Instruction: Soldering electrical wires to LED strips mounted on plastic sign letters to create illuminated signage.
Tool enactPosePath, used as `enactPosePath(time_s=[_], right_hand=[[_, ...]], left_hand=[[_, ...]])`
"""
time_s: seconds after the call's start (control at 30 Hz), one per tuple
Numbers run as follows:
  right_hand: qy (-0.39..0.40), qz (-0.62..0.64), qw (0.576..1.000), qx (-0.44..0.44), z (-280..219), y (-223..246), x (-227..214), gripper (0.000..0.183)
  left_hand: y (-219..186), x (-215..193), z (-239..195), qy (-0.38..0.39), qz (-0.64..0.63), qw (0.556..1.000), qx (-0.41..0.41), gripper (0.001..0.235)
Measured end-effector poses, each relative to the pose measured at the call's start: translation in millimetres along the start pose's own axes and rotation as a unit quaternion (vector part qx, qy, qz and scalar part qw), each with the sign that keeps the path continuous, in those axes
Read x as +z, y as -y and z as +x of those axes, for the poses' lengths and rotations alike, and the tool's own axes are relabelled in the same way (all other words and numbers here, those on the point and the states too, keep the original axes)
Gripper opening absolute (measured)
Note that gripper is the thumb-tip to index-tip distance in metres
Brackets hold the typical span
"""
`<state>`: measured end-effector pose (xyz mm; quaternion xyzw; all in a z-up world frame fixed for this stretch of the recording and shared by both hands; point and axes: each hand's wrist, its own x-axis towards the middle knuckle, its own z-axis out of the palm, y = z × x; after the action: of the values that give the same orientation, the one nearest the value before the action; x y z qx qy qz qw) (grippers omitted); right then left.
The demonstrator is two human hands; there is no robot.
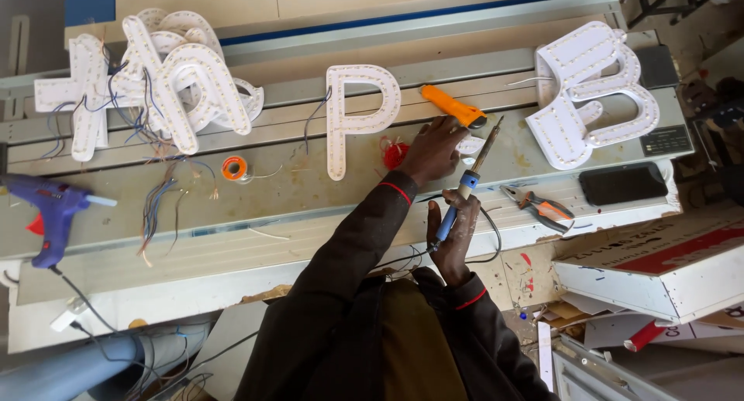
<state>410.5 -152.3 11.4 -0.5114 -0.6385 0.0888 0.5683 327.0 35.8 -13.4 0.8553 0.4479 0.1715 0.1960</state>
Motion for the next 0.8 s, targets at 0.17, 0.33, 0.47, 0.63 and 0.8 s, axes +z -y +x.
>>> enactPosePath(time_s=[0.17,0.33,0.47,0.63,0.8], right_hand=[[-0.012,-0.024,0.999,0.016,0.8,15.1,-7.7,0.029],[-0.002,-0.013,0.999,0.029,-2.7,10.4,-1.7,0.033],[0.016,-0.004,1.0,0.014,-2.0,23.1,6.9,0.028],[0.047,0.014,0.999,0.018,-5.4,36.0,29.7,0.028],[0.109,0.046,0.993,-0.021,-10.0,63.7,67.2,0.024]], left_hand=[[9.4,4.4,1.6,0.009,0.026,0.998,0.051,0.043],[-6.9,-23.3,-22.1,-0.009,0.032,0.996,0.083,0.031],[2.5,-77.0,-103.3,-0.107,-0.053,0.991,0.068,0.058],[62.5,-130.4,-232.9,-0.122,-0.11,0.986,-0.025,0.071],[111.4,-134.1,-301.2,-0.109,-0.07,0.985,-0.115,0.048]])
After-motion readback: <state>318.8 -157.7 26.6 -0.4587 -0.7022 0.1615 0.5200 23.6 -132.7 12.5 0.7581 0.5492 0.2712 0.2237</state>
